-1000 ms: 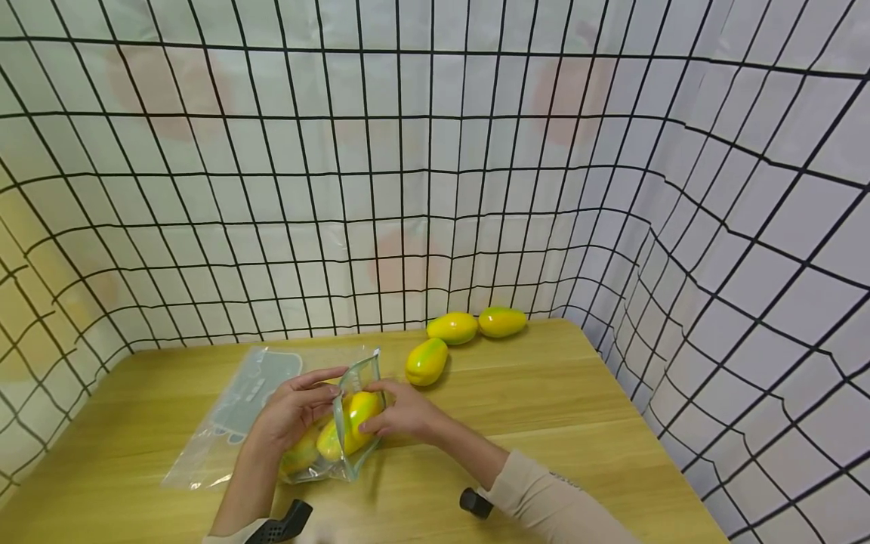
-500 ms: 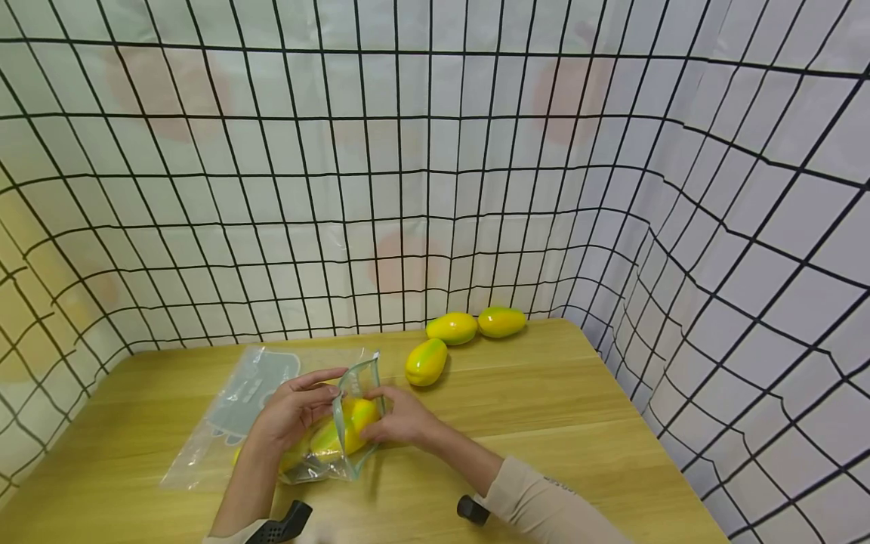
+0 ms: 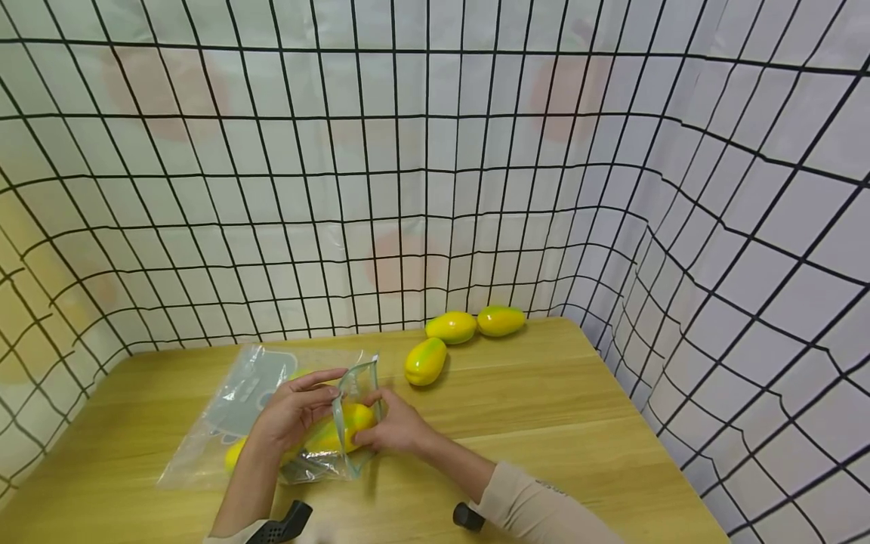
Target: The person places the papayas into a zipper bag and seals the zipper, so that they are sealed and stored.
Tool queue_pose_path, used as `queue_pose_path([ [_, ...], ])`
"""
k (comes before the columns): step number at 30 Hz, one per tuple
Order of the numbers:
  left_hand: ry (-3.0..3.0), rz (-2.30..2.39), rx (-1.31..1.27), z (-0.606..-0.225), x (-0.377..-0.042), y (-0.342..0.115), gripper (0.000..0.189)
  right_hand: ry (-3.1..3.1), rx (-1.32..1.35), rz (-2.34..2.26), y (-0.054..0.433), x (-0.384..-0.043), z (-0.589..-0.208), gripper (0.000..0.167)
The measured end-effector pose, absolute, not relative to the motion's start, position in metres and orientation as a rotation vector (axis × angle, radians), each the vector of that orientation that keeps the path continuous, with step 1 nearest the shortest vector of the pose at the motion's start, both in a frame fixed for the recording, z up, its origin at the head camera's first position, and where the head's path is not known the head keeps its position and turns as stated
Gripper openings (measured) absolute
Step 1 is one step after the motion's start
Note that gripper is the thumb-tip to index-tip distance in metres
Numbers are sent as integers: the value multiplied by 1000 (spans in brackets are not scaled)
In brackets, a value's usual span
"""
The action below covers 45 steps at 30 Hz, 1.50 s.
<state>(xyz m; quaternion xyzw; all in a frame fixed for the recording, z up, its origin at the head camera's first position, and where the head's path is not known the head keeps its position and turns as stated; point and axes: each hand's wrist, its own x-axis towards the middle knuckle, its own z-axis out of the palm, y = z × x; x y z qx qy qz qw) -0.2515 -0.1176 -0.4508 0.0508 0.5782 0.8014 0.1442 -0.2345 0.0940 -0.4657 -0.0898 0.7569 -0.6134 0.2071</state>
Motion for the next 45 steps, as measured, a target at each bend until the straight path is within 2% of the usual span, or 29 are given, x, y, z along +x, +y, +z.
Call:
queue_pose_path([
  [24,1694,2314,118,-450,-252,-118,39,2123,-411,-1575,98,-233,-465,30],
  [45,1689,2322,137,-453,-251,-120,38,2278,-491,-1453,101,-229,-460,27],
])
